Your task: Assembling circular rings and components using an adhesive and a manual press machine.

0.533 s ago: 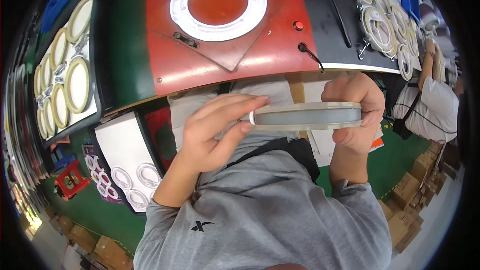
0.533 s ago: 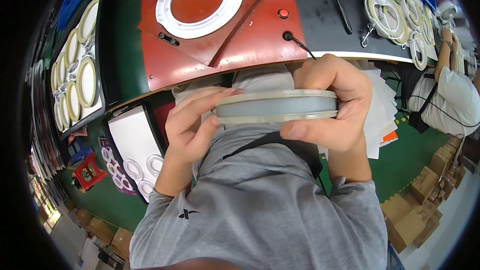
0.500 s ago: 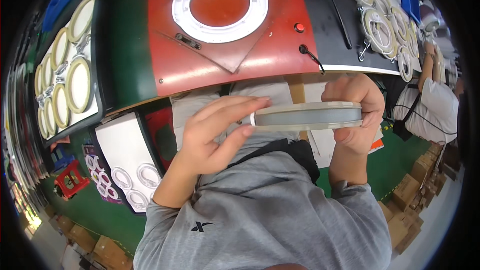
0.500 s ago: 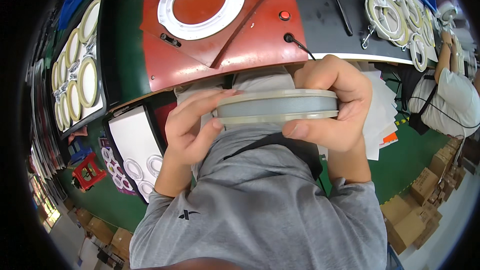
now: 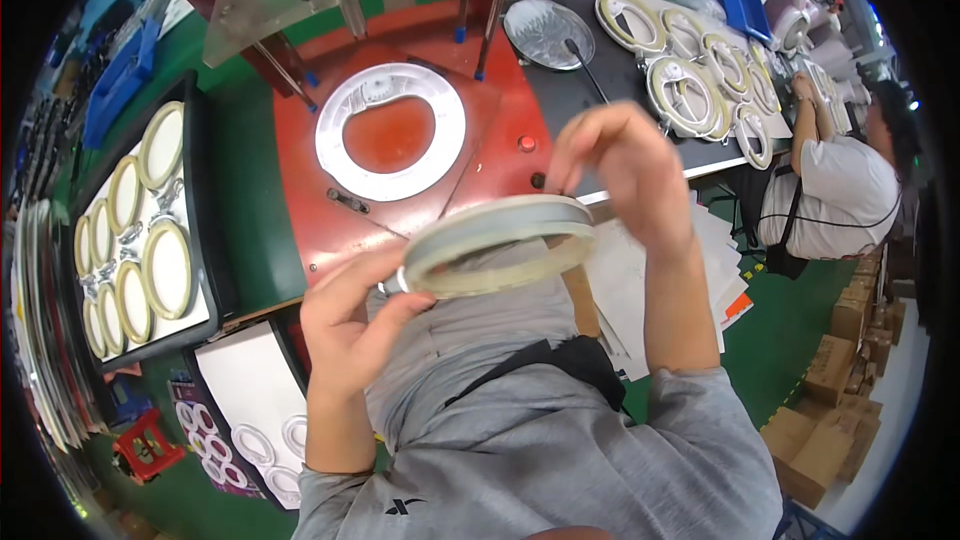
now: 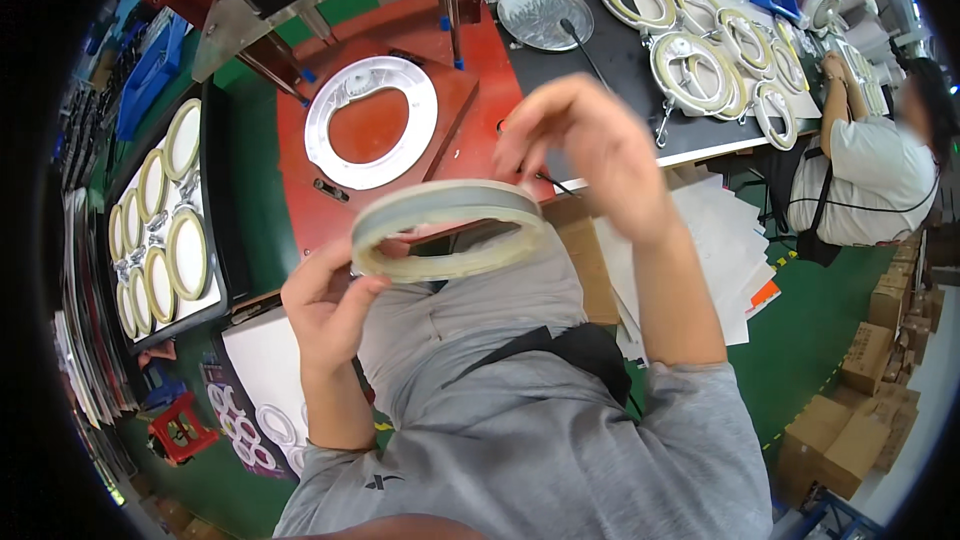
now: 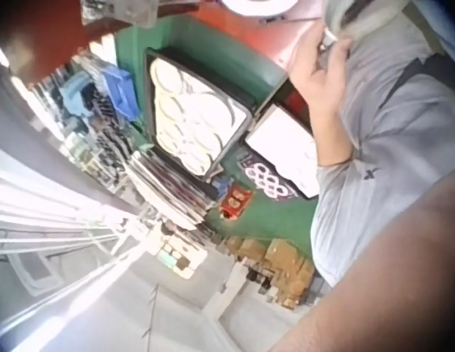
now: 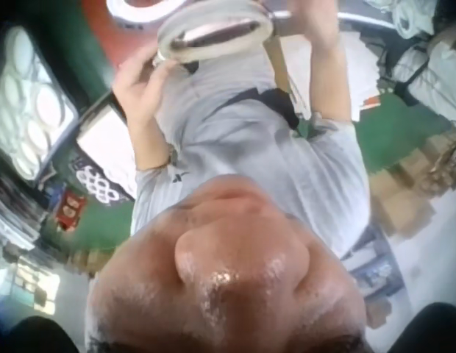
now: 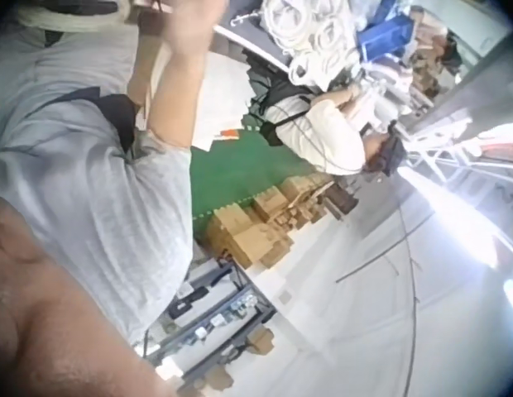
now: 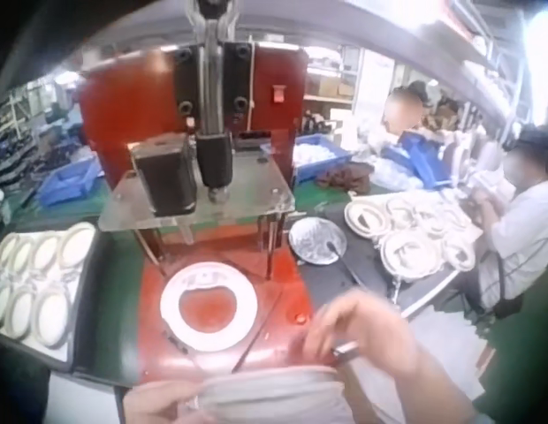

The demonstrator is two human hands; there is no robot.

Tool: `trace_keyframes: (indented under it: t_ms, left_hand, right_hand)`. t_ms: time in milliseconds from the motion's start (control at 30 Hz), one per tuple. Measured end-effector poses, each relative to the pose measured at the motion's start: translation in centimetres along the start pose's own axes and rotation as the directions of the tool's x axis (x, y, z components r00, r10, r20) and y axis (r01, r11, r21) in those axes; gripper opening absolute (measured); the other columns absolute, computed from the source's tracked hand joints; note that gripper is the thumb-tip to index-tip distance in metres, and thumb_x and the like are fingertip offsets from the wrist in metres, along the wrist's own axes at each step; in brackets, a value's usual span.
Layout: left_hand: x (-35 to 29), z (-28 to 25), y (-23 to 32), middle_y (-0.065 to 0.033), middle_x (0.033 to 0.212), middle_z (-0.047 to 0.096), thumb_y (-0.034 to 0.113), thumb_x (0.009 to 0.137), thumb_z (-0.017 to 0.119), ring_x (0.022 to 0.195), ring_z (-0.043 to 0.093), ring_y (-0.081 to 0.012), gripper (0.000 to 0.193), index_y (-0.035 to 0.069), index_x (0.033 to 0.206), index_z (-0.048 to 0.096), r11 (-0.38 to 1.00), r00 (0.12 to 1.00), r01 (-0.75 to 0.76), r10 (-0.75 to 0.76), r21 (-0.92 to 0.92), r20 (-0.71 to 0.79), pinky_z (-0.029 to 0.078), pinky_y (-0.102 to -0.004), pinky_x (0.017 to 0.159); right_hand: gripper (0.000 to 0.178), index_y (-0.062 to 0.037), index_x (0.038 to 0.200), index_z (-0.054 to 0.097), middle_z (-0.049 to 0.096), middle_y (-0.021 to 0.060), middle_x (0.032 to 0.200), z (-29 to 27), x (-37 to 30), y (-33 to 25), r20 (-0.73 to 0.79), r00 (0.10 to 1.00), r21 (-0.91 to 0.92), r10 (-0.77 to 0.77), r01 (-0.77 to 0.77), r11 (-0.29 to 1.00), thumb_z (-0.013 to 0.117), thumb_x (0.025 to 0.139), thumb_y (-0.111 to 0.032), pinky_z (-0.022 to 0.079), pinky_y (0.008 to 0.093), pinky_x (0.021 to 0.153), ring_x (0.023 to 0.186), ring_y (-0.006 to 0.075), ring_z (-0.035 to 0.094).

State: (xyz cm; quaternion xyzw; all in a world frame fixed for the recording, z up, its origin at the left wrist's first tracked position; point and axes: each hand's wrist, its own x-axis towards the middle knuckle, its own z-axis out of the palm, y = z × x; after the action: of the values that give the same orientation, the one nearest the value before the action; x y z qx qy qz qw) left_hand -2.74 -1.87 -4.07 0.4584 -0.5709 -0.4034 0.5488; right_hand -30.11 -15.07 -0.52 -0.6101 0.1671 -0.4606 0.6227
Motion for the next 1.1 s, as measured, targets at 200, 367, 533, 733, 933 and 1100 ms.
trace_keyframes:
  t_ms: [200,367,533,733,933,1100]
  left_hand:
    - [0.9,-0.8,-1.8,-0.0165,0.113,0.07,-0.01,0.09,0.068,0.103,0.067,-0.0195,0.034,-0.014,0.124,0.061,0.965,0.991,0.13,-0.131,-0.227,0.011,0.052,-0.0306,0.091]
    - [1.1,-1.0,-2.0,-0.0169,0.113,0.071,-0.009,0.089,0.069,0.101,0.067,-0.0198,0.034,-0.014,0.122,0.062,0.968,0.994,0.106,-0.105,-0.229,0.016,0.052,-0.0309,0.091]
    - [1.1,-1.6,-1.9,-0.0175,0.112,0.071,-0.009,0.088,0.069,0.1,0.067,-0.0207,0.034,-0.014,0.121,0.063,0.97,0.992,0.127,-0.12,-0.208,0.044,0.053,-0.0312,0.09]
    - [1.0,-1.5,-1.9,-0.0182,0.11,0.072,-0.01,0.087,0.069,0.1,0.068,-0.0221,0.035,-0.014,0.121,0.063,0.969,0.99,0.141,-0.133,-0.203,0.049,0.052,-0.0322,0.091]
    - [1.1,-1.7,-1.8,-0.0183,0.11,0.072,-0.009,0.087,0.069,0.101,0.068,-0.0221,0.035,-0.014,0.121,0.063,0.969,0.988,0.155,-0.147,-0.191,0.055,0.052,-0.0324,0.091]
    - [1.1,-1.9,-1.7,-0.0184,0.113,0.071,-0.01,0.087,0.07,0.1,0.068,-0.022,0.034,-0.013,0.12,0.064,0.971,0.986,0.164,-0.156,-0.172,0.059,0.052,-0.0325,0.091]
  right_hand:
    - [0.027,0.0017,0.107,0.062,0.066,0.0205,0.101,-10.0,-0.4,5.7,-0.386,0.887,-0.919,-0.253,-0.393,0.025,0.071,0.093,-0.019,0.052,0.0433,0.081,0.093,0.0352,0.065]
    - [0.025,0.0021,0.101,0.059,0.064,0.0225,0.092,-10.5,0.4,6.5,-0.483,0.841,-0.875,-0.243,-0.476,0.089,0.071,0.093,-0.018,0.05,0.0483,0.078,0.087,0.0419,0.063]
    - [0.021,0.0029,0.103,0.062,0.07,0.0221,0.092,-10.6,4.0,5.3,-0.452,0.831,-0.89,-0.325,-0.394,0.23,0.068,0.094,-0.014,0.052,0.0458,0.077,0.087,0.0407,0.067]
    - [0.016,-0.001,0.101,0.069,0.072,0.0186,0.098,-11.6,5.1,5.7,-0.352,0.884,-0.936,-0.307,-0.325,0.139,0.068,0.093,-0.014,0.053,0.0455,0.08,0.092,0.0389,0.068]
    - [0.016,-0.0027,0.099,0.071,0.072,0.0188,0.094,-11.8,4.9,4.9,-0.379,0.86,-0.925,-0.341,-0.354,0.136,0.067,0.093,-0.016,0.053,0.0469,0.078,0.089,0.0399,0.067]
    - [0.015,-0.0025,0.098,0.07,0.071,0.0196,0.095,-11.9,5.4,5.4,-0.362,0.9,-0.932,-0.243,-0.344,0.114,0.065,0.094,-0.015,0.053,0.0474,0.078,0.089,0.0404,0.067]
